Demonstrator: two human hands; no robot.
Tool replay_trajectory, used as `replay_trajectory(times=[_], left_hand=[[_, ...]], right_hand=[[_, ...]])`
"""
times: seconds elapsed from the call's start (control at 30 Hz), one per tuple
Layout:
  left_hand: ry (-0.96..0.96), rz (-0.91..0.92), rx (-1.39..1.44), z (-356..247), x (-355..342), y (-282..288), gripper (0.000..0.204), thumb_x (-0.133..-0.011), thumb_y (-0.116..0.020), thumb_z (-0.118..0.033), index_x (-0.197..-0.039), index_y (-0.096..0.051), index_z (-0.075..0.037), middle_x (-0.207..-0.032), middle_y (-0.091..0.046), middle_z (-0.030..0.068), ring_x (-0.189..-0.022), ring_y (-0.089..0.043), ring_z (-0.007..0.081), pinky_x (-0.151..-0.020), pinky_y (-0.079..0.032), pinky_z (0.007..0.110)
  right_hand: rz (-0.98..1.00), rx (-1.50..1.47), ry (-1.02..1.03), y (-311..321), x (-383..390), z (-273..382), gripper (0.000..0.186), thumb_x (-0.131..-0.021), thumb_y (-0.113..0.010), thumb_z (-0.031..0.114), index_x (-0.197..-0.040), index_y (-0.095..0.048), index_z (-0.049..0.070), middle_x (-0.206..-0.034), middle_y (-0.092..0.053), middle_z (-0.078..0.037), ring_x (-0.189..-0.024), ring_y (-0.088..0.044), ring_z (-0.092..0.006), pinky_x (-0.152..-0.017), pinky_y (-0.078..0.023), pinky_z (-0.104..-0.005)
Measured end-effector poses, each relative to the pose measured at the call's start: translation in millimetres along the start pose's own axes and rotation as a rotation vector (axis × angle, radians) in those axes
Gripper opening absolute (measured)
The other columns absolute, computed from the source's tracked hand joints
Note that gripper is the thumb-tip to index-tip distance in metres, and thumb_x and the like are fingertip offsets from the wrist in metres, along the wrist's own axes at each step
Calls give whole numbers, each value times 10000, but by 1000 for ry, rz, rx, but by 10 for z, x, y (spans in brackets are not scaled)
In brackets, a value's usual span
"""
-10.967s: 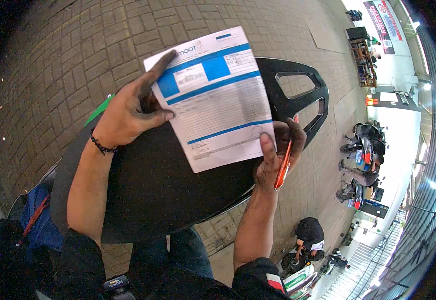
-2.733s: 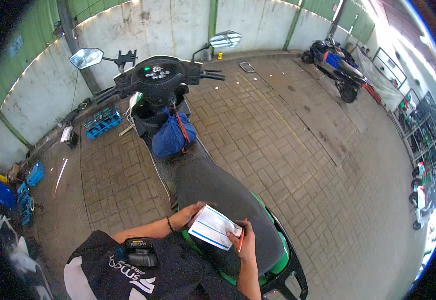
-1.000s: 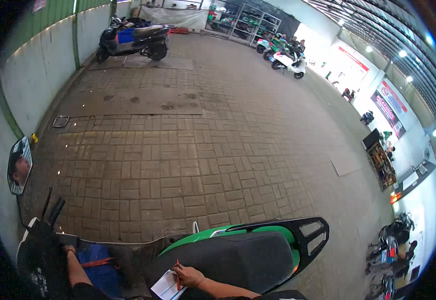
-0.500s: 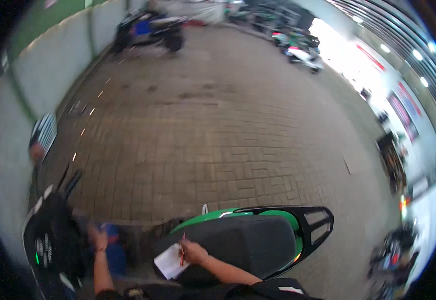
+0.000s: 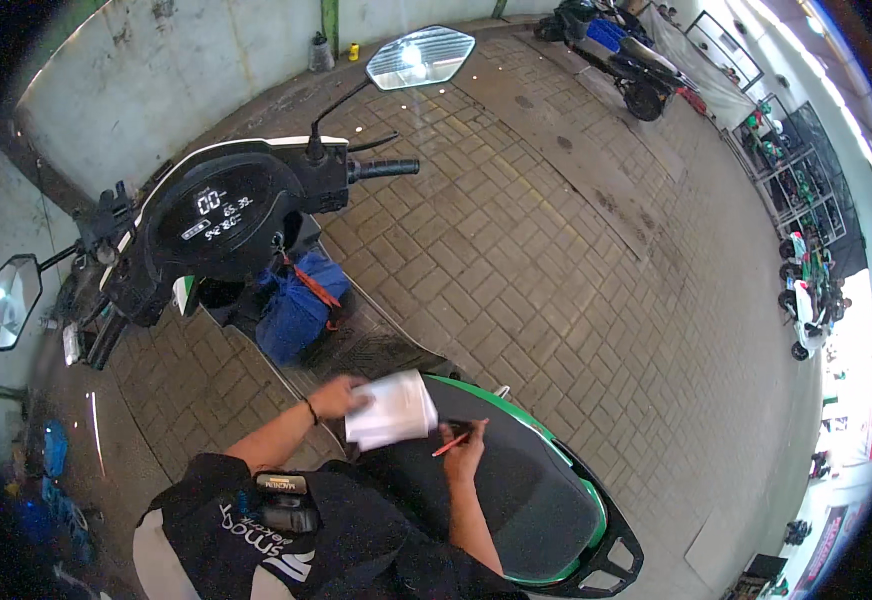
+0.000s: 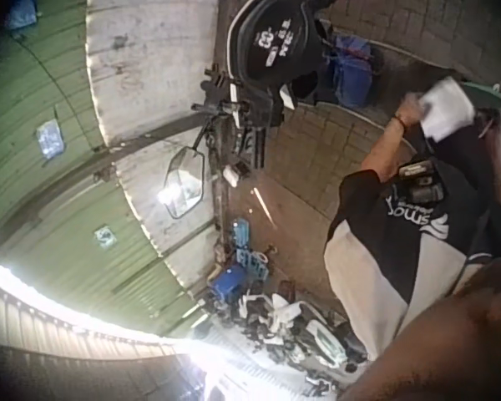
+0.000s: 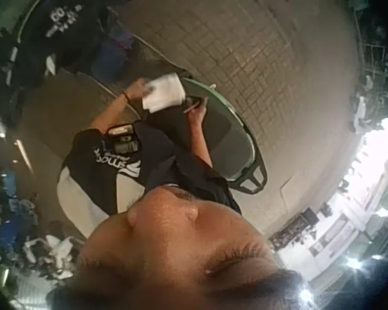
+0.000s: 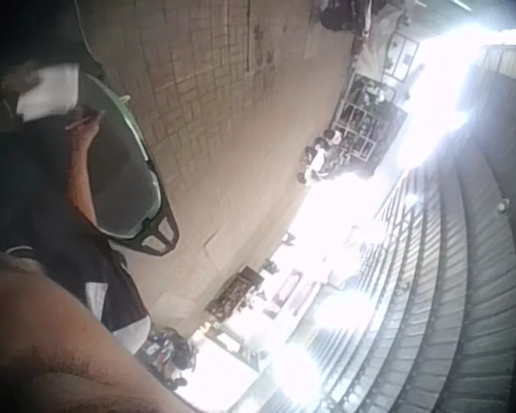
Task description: The person checks a scooter by rotating the front wheel, then writes on a form while resting it on the seat.
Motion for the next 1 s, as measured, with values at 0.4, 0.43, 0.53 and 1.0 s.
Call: replay_trajectory(times=[0.4, 0.43, 0.53, 1.0], left_hand=[[-432, -702, 1846, 699, -2127, 2181, 193, -887, -495, -179, -941, -563, -7, -825, -566, 84, -660, -541, 180, -471, -441, 264], [-446, -708, 1844, 769, -2145, 2382, 193, -887, -495, -179, -941, -563, -7, -825, -566, 84, -660, -541, 180, -471, -441, 264], [-548, -789, 1907, 830, -2156, 2558, 203, -912, -458, -200, -951, -572, -38, -659, -524, 68, -531, -495, 169, -453, -445, 271], [-456, -1137, 1929, 595, -2308, 2668, 493, -816, -631, -345, -1249, -540, -130, -1257, -561, 62, -1022, -585, 215, -817, -493, 429]], right_hand=[[-86, 476, 318, 110, 29, 46, 274, -791, -693, 88, -962, -483, 43, -804, -591, -136, -727, -611, -314, -661, -478, -394], [-87, 471, 322, 82, 22, 57, 272, -791, -691, 85, -957, -480, 44, -809, -587, -136, -735, -608, -316, -664, -475, -398], [-78, 461, 290, 74, 14, 6, 278, -788, -691, 83, -955, -472, 46, -797, -582, -125, -723, -610, -304, -651, -479, -386], [-20, 511, 332, 58, 65, -121, 369, -761, -718, 117, -1017, -457, 64, -828, -585, -131, -725, -617, -306, -668, -500, -398]])
Point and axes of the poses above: each hand's wrist, its own x-axis away from the middle knuckle, its own y-axis out of the back of the hand, z = x × y, the point moved 3 cm from there along -x, towards the middle knuckle
